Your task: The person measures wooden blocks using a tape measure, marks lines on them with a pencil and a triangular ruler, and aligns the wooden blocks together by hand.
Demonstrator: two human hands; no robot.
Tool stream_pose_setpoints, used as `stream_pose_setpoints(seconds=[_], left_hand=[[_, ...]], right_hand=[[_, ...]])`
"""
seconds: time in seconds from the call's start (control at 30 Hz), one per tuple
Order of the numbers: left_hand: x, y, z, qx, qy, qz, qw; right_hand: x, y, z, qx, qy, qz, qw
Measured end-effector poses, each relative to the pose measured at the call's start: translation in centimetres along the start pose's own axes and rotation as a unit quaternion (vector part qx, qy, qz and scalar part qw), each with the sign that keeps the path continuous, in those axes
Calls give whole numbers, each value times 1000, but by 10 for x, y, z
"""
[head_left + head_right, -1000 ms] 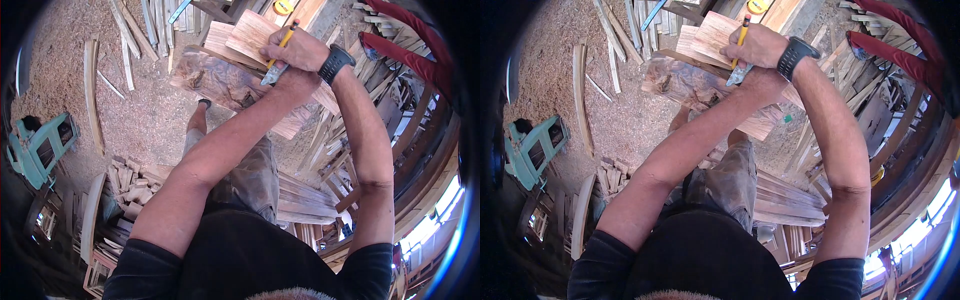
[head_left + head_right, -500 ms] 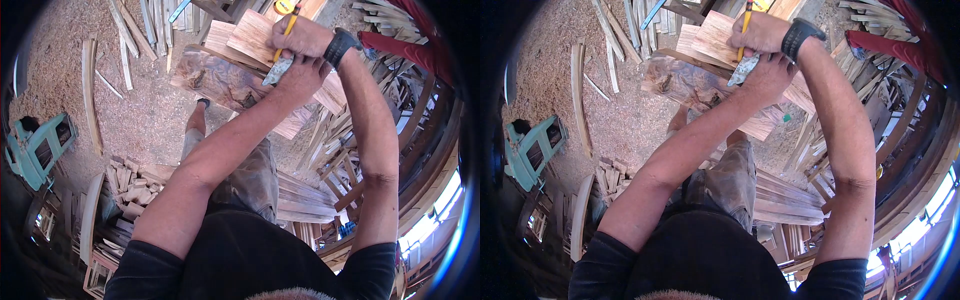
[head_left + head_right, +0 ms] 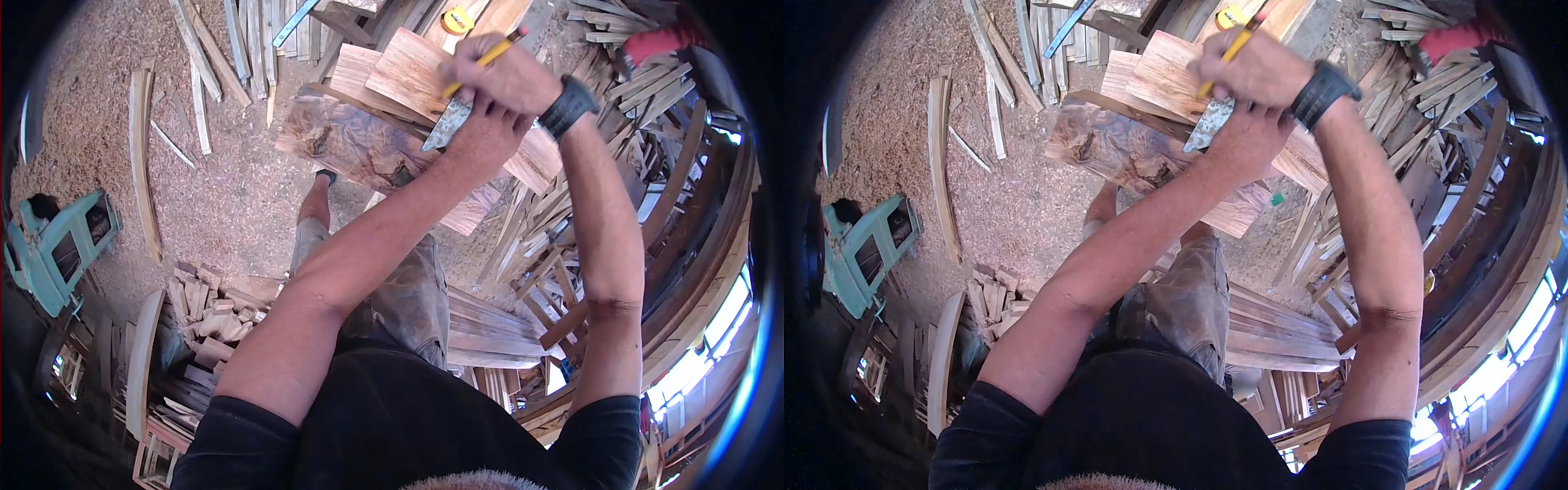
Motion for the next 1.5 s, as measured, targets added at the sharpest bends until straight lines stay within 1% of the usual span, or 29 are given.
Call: stream_pose_setpoints(seconds=[0.03,0.07,0.1,0.17,0.23,0.3,0.4,0.47,0.53,0.57,0.6,0.63,0.7,0.73,0.8,0.83,0.9,0.93,1.0,1.03,1.07,1.13,1.27,1.33,1.37,1.4,1.43,1.47,1.5], left_hand=[[3,-26,-2,-103,9,-81,991],[0,-27,-2,-103,10,-83,991],[-3,-17,-3,-122,14,-28,992],[-9,-3,-4,-139,15,66,988],[-8,-15,-3,-153,24,36,987],[-6,-23,-2,-168,32,6,985],[-1,-27,-2,-139,24,-38,989],[2,-22,-1,-50,12,-53,997],[3,-1,-1,-5,3,-27,1000],[3,10,0,39,-5,-2,999],[2,9,0,39,-5,-3,999],[1,11,0,35,-1,6,999],[2,13,-1,44,3,8,999],[3,15,0,45,1,10,999],[3,17,-3,25,10,0,1000],[2,17,-2,27,8,1,1000],[1,16,-3,17,12,15,1000],[1,14,-2,20,11,16,1000],[-1,13,0,21,10,6,1000],[-9,13,4,10,14,-8,1000],[-18,18,8,12,13,-10,1000],[-39,30,13,-148,15,37,988],[-89,52,11,-185,7,81,979],[-118,67,-9,-193,47,127,972],[-129,70,-17,-193,46,125,972],[-144,73,-34,-191,93,137,967],[-158,77,-50,-189,140,150,960],[-163,81,-58,-188,140,150,961],[-169,89,-75,-153,179,168,957]], right_hand=[[-1,-9,1,1,0,-2,1000],[-1,-23,6,-19,-28,-27,999],[0,-35,13,-38,-56,-52,996],[2,-41,13,-61,-51,-49,996],[5,-44,14,-112,-58,-58,990],[7,-45,12,-116,-57,-69,989],[10,-41,7,-132,-47,-82,987],[9,-26,6,-70,-60,-48,995],[24,-2,19,-106,-51,-40,992],[28,21,16,-192,-12,27,981],[25,36,5,-276,27,94,956],[23,44,4,-276,26,95,956],[5,74,-22,-440,59,262,857],[1,78,-18,-441,58,265,856],[-11,84,0,-344,111,241,901],[-3,88,46,-325,71,203,921],[-27,83,92,-210,22,218,953],[-38,79,105,-140,-2,222,965],[-59,61,112,-19,-99,210,972],[-59,55,119,31,-62,199,977],[-61,50,121,33,-61,200,977],[-73,47,110,39,7,251,967],[-79,57,139,36,-37,317,947],[-92,67,150,82,-38,350,932],[-108,82,158,104,-38,417,902],[-129,95,171,125,-39,483,866],[-140,99,185,127,-41,483,866],[-161,107,216,150,-95,532,828],[-181,108,228,172,-149,577,785]])
Point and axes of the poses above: each hand's wrist, its own x-axis towards the middle knuckle, its own y-axis out of the back of the hand, z = x × y, the point moved 10 cm from there along x, towards the middle knuckle, and after that the axes turned 12 degrees about -y, right-handed, at the moved point
